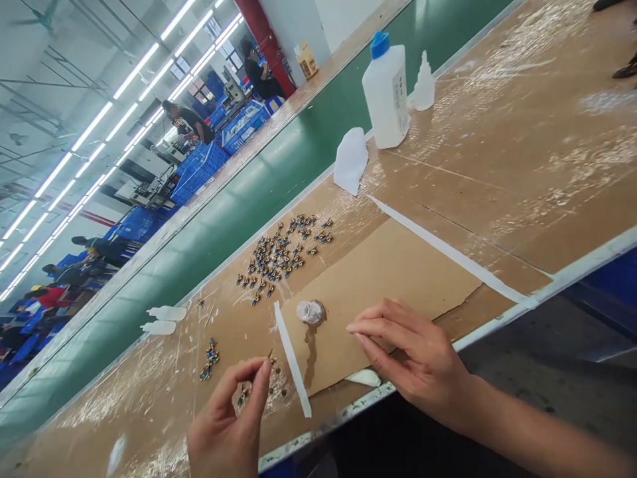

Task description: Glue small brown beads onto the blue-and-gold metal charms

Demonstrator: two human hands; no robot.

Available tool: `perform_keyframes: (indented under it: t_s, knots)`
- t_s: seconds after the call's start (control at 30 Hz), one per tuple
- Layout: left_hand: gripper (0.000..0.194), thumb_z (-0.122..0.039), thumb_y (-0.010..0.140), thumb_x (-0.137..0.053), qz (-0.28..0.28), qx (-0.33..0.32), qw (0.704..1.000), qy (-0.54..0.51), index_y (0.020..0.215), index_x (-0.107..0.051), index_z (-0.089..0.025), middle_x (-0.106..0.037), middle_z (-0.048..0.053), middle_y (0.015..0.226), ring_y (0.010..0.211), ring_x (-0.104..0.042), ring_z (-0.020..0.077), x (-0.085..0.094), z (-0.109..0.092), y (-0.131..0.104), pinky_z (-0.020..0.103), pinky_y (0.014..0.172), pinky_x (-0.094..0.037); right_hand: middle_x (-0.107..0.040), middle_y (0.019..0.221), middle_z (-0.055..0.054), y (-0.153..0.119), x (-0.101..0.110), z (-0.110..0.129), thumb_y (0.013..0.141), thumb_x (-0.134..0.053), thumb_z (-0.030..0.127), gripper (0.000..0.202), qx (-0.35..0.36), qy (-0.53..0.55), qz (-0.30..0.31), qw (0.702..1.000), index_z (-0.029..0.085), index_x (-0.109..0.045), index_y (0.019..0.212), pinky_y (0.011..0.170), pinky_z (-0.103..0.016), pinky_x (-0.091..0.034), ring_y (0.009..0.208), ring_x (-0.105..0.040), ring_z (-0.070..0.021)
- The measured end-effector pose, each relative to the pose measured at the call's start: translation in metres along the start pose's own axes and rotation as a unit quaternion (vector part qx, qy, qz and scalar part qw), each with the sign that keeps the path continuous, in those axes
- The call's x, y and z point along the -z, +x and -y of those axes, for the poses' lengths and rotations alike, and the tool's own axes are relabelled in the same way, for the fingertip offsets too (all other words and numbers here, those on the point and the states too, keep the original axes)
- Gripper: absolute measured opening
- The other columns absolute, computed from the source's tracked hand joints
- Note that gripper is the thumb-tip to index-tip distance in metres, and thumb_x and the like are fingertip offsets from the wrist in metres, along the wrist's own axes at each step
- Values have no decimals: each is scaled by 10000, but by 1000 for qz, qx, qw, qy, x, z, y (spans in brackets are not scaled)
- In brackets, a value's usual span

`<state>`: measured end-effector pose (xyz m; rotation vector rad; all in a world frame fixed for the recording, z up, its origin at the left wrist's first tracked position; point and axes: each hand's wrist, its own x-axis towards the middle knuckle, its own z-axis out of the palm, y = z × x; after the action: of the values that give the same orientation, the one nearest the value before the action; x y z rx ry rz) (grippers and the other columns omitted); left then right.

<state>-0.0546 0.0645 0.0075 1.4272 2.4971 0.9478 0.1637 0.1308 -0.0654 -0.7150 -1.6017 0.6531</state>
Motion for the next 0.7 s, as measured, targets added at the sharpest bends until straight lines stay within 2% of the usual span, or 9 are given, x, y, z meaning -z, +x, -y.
perform_keyframes:
  t_s: [0.1,0.2,0.37,0.47,0.63,0.7]
  knots:
    - [351,-479,537,-766,-69,102,987,-101,769,-708,-222,-705,-16,754,756,-635,156,-4,34,-23,253,789,-480,-627,830,-42,-1,-1,1,816,-533,56,233,-4,-2,11,1000,192,-613,988,722,-290,-482,767,-575,-139]
    - [328,-429,519,-788,-98,149,971,-160,748,-702,-210,-698,-17,741,752,-630,145,-15,51,-41,245,793,-490,-633,832,-46,0,0,3,823,-534,63,227,-5,-8,19,1000,202,-614,983,721,-287,-490,774,-580,-141]
    - [297,-427,565,-766,-111,183,966,-144,758,-695,-213,-687,-30,721,693,-611,110,-26,51,-51,196,696,-494,-632,828,-41,0,2,3,825,-538,63,215,-5,-19,32,999,196,-620,974,714,-263,-494,768,-588,-129]
    - [318,-440,560,-769,-95,196,970,-112,772,-698,-215,-691,-32,734,699,-613,106,-26,50,-49,185,696,-487,-629,834,-42,-2,3,2,816,-546,57,221,-12,-16,37,999,187,-618,979,720,-260,-492,775,-588,-128]
    - [306,-422,557,-779,-83,175,975,-111,760,-687,-212,-678,-39,715,685,-601,91,-24,54,-47,158,667,-472,-634,821,-39,0,4,4,823,-544,67,216,-16,-16,36,999,199,-614,979,701,-274,-493,758,-580,-133]
    - [302,-424,558,-777,-86,173,976,-102,756,-680,-217,-674,-44,731,711,-598,89,-24,55,-47,155,701,-464,-637,813,-40,1,4,4,831,-537,77,204,-19,-17,36,999,205,-613,970,691,-281,-493,749,-575,-137]
